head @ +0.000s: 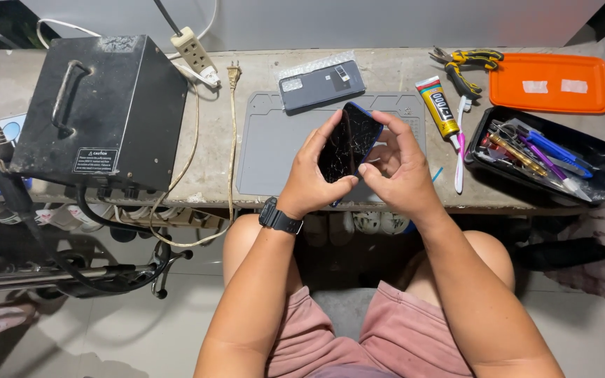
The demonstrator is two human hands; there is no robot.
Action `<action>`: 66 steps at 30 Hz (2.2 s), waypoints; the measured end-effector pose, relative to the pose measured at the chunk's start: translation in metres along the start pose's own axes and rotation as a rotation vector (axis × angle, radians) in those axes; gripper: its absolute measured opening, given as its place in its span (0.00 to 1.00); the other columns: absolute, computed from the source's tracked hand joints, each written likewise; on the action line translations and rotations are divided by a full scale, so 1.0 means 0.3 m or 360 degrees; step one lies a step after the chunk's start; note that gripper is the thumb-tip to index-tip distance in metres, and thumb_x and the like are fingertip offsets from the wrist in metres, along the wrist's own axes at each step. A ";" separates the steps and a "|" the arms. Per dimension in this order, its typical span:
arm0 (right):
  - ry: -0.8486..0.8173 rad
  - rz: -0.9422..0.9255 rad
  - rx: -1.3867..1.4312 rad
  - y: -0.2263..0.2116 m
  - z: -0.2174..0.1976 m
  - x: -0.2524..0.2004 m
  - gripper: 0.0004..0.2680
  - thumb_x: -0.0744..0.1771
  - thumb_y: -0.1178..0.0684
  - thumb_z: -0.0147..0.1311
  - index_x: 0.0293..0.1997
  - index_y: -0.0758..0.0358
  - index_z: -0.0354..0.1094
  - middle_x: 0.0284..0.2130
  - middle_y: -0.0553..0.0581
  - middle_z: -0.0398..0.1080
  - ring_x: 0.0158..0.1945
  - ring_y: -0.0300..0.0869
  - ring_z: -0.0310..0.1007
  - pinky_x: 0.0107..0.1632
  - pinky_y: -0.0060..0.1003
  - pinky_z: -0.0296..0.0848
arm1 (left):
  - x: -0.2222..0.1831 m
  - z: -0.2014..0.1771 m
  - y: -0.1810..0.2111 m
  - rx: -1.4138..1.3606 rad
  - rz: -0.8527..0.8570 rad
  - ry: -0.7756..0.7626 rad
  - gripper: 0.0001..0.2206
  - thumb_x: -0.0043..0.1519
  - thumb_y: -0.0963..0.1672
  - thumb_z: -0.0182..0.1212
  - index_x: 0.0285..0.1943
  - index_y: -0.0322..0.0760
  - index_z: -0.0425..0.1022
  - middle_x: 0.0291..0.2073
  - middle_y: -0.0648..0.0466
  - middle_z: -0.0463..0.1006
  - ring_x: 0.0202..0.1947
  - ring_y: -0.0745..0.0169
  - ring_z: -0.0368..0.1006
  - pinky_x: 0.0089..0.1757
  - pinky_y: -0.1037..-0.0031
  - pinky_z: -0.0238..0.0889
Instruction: Cleaning adhesive residue from a smartphone frame and back cover using a small metal tool and fingers during a repair.
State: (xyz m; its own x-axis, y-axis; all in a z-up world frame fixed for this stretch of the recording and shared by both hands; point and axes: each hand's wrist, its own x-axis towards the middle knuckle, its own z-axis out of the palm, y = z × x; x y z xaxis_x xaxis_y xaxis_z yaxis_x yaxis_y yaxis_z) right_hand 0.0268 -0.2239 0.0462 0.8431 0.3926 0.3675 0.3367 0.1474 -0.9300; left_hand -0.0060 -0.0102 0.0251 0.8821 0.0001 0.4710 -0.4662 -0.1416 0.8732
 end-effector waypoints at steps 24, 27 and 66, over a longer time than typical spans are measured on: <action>0.0237 -0.0100 0.0089 0.026 -0.055 0.028 0.13 0.74 0.70 0.56 0.68 0.76 0.74 0.50 0.81 0.82 0.50 0.56 0.89 0.46 0.52 0.92 | 0.014 -0.034 0.002 0.0249 0.0100 -0.0117 0.52 0.50 0.42 0.81 0.92 0.47 0.64 0.63 0.45 0.80 0.62 0.48 0.80 0.64 0.52 0.73; 0.0192 -0.0153 -0.0001 -0.037 -0.049 0.034 0.18 0.75 0.71 0.49 0.76 0.73 0.70 0.56 0.78 0.81 0.53 0.54 0.87 0.48 0.50 0.92 | 0.049 -0.025 0.023 0.0340 0.0155 -0.0148 0.53 0.51 0.42 0.82 0.93 0.49 0.63 0.64 0.45 0.80 0.63 0.44 0.81 0.64 0.50 0.74; 0.0260 -0.0412 -0.0339 0.040 -0.089 0.042 0.13 0.75 0.72 0.52 0.71 0.82 0.69 0.53 0.82 0.76 0.51 0.60 0.84 0.49 0.51 0.88 | 0.041 -0.094 0.226 0.0614 0.0020 0.0287 0.27 0.66 0.45 0.83 0.75 0.46 0.79 0.56 0.47 0.80 0.52 0.43 0.85 0.51 0.54 0.84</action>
State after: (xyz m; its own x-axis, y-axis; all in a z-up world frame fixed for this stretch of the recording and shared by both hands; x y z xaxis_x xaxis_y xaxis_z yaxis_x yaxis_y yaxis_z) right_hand 0.0528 -0.2416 0.0398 0.7685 0.2144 0.6029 0.6129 0.0242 -0.7898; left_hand -0.0286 0.0082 0.0935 0.8348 0.1642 0.5255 -0.3875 -0.5028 0.7727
